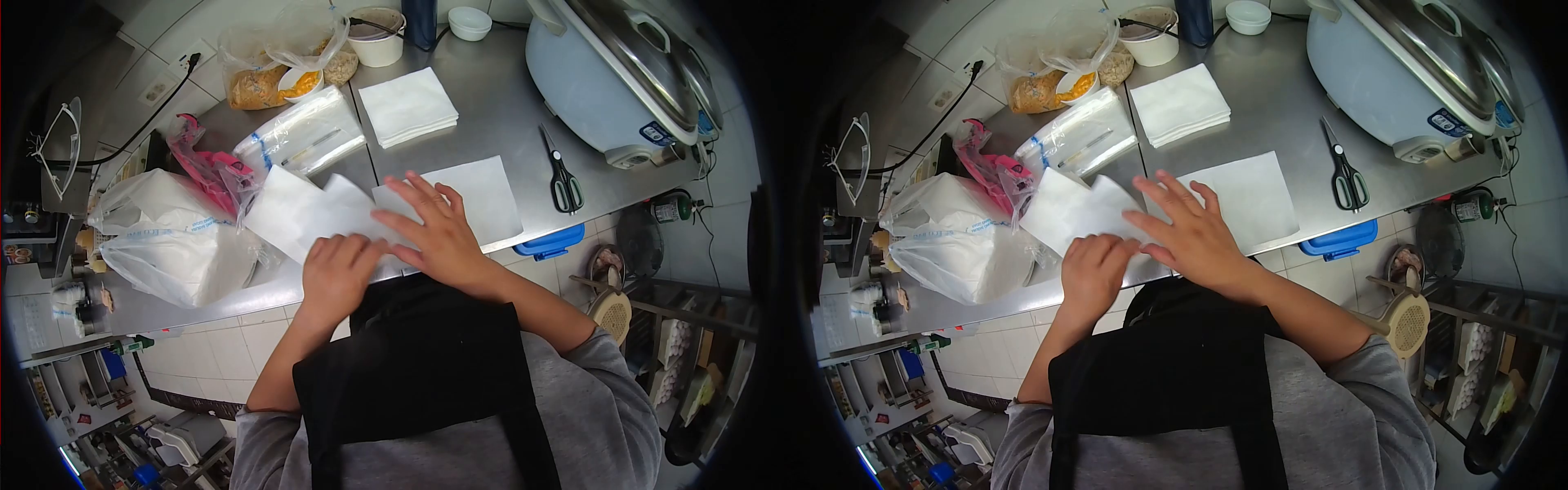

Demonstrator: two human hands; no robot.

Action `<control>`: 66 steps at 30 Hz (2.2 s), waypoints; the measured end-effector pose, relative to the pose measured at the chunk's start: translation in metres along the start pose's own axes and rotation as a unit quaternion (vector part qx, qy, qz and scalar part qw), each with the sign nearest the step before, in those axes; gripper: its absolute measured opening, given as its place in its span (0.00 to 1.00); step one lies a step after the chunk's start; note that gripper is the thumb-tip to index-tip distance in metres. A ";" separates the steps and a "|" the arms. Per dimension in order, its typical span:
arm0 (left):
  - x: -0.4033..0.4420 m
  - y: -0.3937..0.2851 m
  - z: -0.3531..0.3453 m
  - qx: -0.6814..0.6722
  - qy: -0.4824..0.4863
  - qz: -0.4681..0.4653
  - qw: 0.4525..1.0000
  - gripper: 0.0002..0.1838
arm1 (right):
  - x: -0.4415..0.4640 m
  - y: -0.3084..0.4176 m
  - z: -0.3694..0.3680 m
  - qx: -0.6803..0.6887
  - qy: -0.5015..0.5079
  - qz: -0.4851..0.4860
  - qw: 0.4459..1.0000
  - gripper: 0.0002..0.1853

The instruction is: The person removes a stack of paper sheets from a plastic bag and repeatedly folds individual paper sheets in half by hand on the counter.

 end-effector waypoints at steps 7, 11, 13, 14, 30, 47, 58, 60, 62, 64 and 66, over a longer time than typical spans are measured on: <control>0.016 -0.002 0.005 -0.218 0.011 0.020 0.976 0.28 | 0.008 -0.004 0.059 0.303 0.185 -0.058 0.933 0.12; 0.023 -0.004 -0.019 -0.353 0.135 0.106 0.920 0.37 | -0.008 -0.042 0.083 0.429 0.083 -0.177 0.882 0.15; 0.037 -0.025 -0.012 -0.350 0.100 0.059 0.930 0.43 | -0.017 -0.055 0.080 0.447 0.051 -0.250 0.857 0.15; 0.040 -0.030 -0.015 -0.363 0.115 0.059 0.923 0.48 | -0.021 -0.056 0.075 0.450 0.048 -0.269 0.850 0.14; 0.054 -0.067 -0.010 -0.275 -0.042 -0.016 0.960 0.15 | -0.017 -0.058 0.070 0.222 0.063 -0.261 0.937 0.08; -0.004 0.067 -0.150 -0.405 0.150 0.413 0.802 0.11 | -0.121 -0.192 0.019 0.402 -0.073 -0.409 0.816 0.17; 0.010 0.084 -0.168 -0.321 0.089 0.407 0.850 0.12 | -0.115 -0.196 0.009 0.054 0.005 -0.390 0.919 0.29; 0.012 0.082 -0.167 -0.320 0.088 0.417 0.846 0.13 | -0.114 -0.194 0.009 0.055 0.012 -0.397 0.916 0.29; 0.015 0.079 -0.163 -0.313 0.093 0.416 0.849 0.13 | -0.114 -0.195 0.010 0.054 0.017 -0.404 0.913 0.30; 0.019 0.077 -0.160 -0.304 0.097 0.415 0.852 0.13 | -0.114 -0.197 0.009 0.052 0.024 -0.403 0.913 0.30; 0.021 0.077 -0.159 -0.277 0.110 0.420 0.857 0.14 | -0.113 -0.200 0.009 0.056 0.024 -0.409 0.911 0.31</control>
Point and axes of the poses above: each hand's wrist, its own x-axis towards the middle knuckle, its own z-axis out of the back of the hand, y = z × x, the point moved 6 cm from there along x, towards the middle knuckle, and after that the axes turned 10 degrees about z, right-handed, at the moved point
